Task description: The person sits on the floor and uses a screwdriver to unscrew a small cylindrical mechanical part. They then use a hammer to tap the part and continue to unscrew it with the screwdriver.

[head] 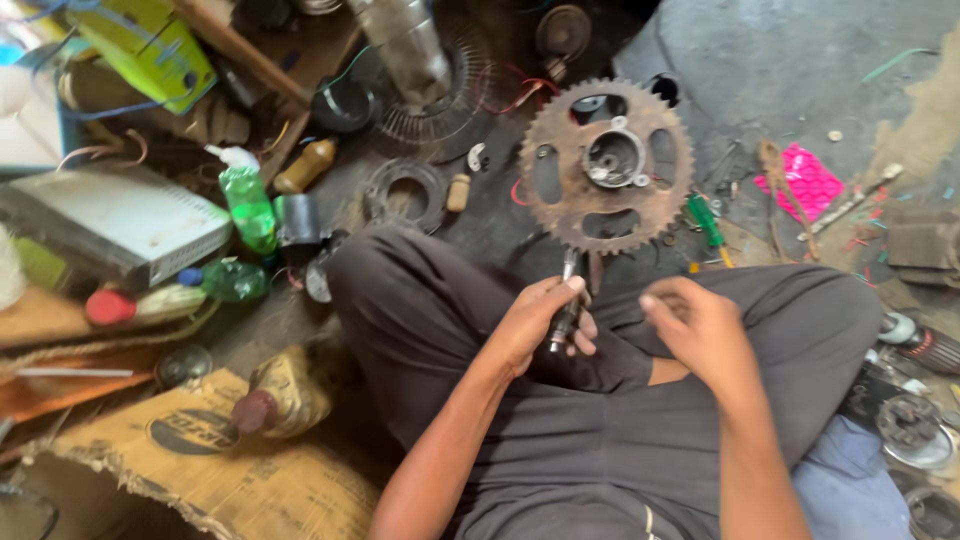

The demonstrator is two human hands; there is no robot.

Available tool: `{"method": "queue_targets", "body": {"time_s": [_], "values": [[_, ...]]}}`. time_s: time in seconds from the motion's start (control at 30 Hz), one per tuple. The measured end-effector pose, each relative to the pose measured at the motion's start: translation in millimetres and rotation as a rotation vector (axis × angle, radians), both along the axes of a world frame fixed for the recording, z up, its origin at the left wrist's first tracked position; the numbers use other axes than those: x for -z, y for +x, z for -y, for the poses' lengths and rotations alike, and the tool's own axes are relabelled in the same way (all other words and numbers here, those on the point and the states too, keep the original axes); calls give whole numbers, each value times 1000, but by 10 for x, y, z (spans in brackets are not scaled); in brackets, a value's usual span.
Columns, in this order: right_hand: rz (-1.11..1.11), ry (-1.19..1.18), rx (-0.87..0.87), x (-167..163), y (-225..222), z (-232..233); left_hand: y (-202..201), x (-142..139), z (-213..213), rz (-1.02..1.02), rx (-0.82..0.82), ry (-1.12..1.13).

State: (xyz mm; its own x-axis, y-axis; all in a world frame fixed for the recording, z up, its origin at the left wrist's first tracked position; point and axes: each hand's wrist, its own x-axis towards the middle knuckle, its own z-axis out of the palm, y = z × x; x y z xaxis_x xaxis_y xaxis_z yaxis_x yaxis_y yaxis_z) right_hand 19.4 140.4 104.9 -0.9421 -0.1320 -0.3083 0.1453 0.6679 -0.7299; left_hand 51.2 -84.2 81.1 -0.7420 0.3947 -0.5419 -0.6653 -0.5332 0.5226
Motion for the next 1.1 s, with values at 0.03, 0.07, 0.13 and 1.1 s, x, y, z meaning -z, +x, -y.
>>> {"method": "queue_targets", "body": {"time_s": [0.03, 0.07, 0.13, 1.1], "values": [[-63, 121, -94, 126, -106, 128, 2, 19, 66, -38, 0, 25], [-73, 278, -125, 270, -198, 272, 25, 35, 112, -77, 15, 72], [-19, 499, -139, 559, -353, 525, 41, 88, 124, -157, 49, 171], [72, -979, 147, 103, 357, -25, 85, 101, -193, -240, -190, 323]]}}
